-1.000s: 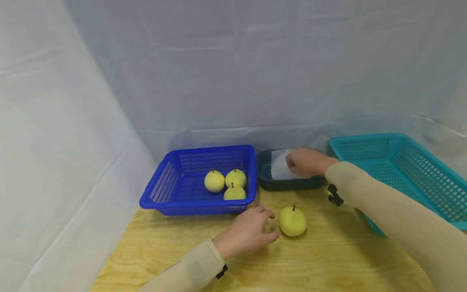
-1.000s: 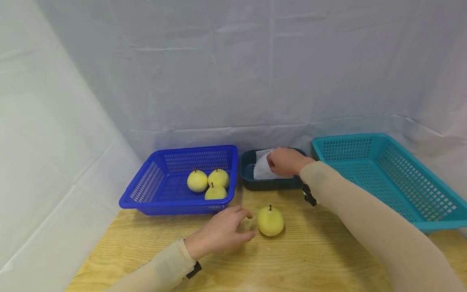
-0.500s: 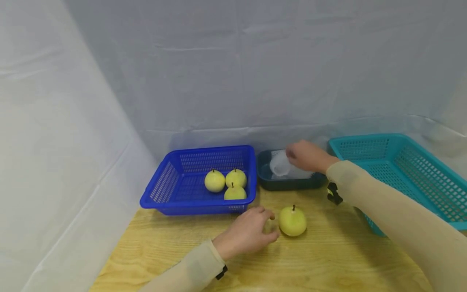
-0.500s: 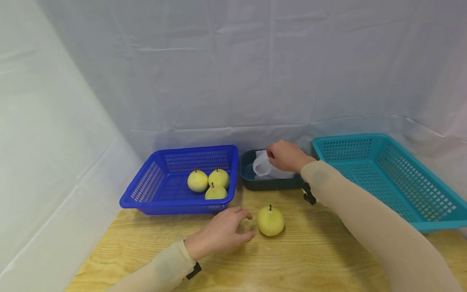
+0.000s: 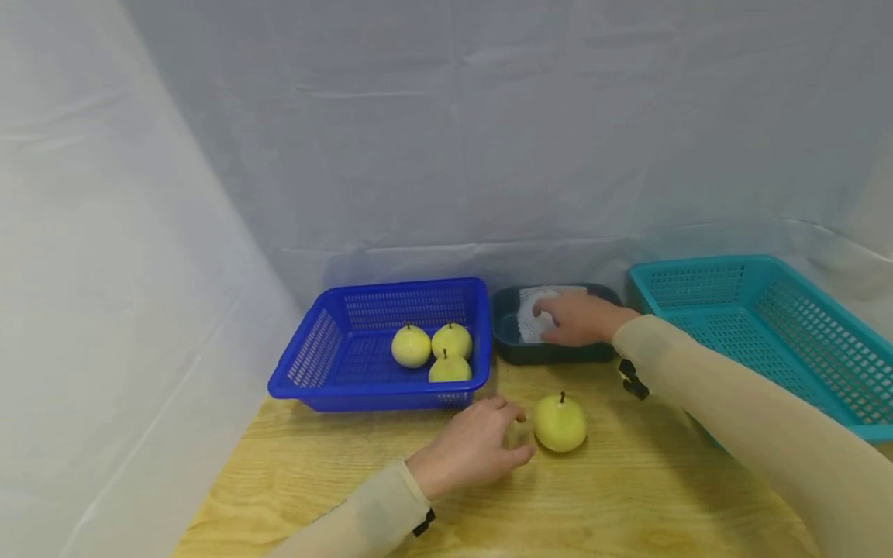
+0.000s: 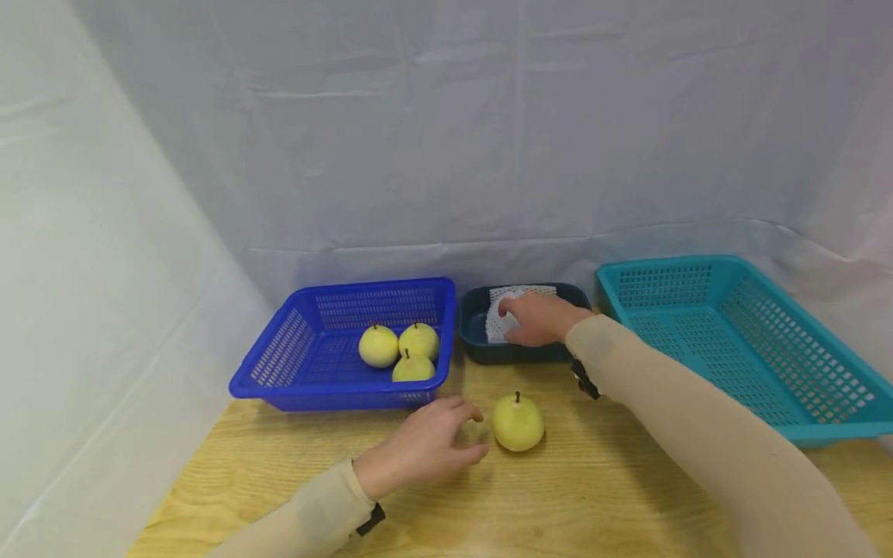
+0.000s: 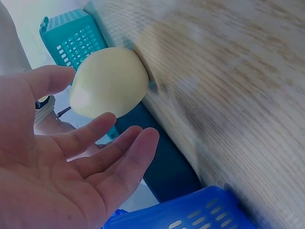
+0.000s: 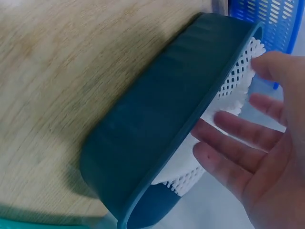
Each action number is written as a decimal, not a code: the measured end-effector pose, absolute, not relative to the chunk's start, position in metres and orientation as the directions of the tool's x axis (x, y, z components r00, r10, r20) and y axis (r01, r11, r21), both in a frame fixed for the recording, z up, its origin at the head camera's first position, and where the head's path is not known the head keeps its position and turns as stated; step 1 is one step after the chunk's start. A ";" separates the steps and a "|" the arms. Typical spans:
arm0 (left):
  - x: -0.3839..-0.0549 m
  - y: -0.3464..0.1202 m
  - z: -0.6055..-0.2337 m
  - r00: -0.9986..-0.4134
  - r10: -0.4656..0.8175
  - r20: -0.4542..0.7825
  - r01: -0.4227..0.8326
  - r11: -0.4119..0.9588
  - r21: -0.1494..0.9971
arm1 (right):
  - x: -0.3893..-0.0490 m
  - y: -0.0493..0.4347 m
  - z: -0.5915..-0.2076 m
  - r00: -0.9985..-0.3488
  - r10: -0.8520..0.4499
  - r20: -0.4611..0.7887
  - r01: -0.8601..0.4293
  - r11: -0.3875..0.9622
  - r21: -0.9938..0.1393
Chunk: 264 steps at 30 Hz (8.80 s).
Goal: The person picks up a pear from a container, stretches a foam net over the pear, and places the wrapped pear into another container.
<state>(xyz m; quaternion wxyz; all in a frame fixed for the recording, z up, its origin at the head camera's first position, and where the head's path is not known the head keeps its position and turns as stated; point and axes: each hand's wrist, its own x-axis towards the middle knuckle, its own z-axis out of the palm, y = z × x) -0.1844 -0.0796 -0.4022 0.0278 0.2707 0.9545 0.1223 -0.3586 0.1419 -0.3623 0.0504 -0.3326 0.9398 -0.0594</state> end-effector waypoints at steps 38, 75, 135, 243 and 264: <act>-0.182 -0.080 -0.405 -0.860 0.509 0.023 0.498 0.830 0.252 | -0.362 0.143 -0.358 -0.742 -0.579 0.336 -0.663 0.707 -0.246; -0.185 -0.074 -0.395 -0.843 0.501 0.195 0.530 0.711 0.463 | -0.269 0.197 -0.304 -0.768 -0.360 0.529 -0.626 0.592 -0.507; -0.198 -0.050 -0.386 -0.961 0.274 0.022 -0.052 -0.260 0.964 | -0.183 0.185 -0.327 -0.863 -0.343 0.372 -0.474 0.292 -0.831; -0.204 -0.048 -0.398 -0.958 0.272 -0.090 -0.135 -0.149 0.980 | -0.210 0.163 -0.379 -0.982 -0.176 0.072 -0.116 0.259 -0.959; -0.206 -0.050 -0.413 -0.968 0.231 -0.095 -0.064 0.136 0.989 | -0.218 0.160 -0.415 -0.986 -0.155 0.069 -0.128 0.417 -0.900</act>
